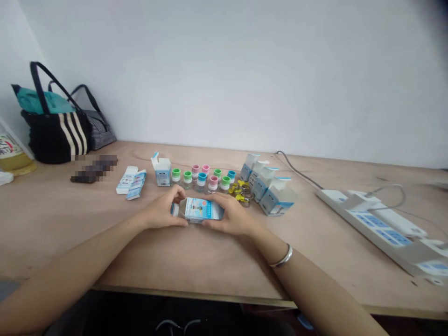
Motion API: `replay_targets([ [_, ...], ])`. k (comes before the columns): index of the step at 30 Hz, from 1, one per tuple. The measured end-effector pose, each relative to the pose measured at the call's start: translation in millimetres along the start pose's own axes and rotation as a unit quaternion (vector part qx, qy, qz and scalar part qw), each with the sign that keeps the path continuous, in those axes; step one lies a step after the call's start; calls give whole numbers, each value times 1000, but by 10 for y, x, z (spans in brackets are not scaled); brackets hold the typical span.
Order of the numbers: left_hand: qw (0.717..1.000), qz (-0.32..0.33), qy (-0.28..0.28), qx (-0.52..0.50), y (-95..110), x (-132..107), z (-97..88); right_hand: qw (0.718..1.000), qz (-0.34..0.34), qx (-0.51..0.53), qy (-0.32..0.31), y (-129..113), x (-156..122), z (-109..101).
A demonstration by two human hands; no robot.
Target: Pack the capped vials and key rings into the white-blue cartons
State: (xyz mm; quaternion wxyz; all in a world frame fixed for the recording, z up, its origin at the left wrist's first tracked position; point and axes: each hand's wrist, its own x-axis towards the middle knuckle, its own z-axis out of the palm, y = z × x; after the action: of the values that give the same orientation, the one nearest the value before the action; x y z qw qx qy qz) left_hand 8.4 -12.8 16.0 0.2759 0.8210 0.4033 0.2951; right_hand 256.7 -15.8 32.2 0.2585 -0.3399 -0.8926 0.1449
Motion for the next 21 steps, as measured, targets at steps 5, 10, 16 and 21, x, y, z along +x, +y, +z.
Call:
replay_targets([
  [5,999,17,-43,11,-74,10,-57,1000,-10,3,-20,12,-12,-23],
  [10,998,28,-38,43,-56,27,6,999,-18,12,-25,27,-6,-5],
  [16,999,-36,9,14,-75,30,32,1000,-17,17,-17,46,4,12],
  [21,966,-156,7,-205,-111,37,-92,1000,-12,13,-22,37,10,8],
])
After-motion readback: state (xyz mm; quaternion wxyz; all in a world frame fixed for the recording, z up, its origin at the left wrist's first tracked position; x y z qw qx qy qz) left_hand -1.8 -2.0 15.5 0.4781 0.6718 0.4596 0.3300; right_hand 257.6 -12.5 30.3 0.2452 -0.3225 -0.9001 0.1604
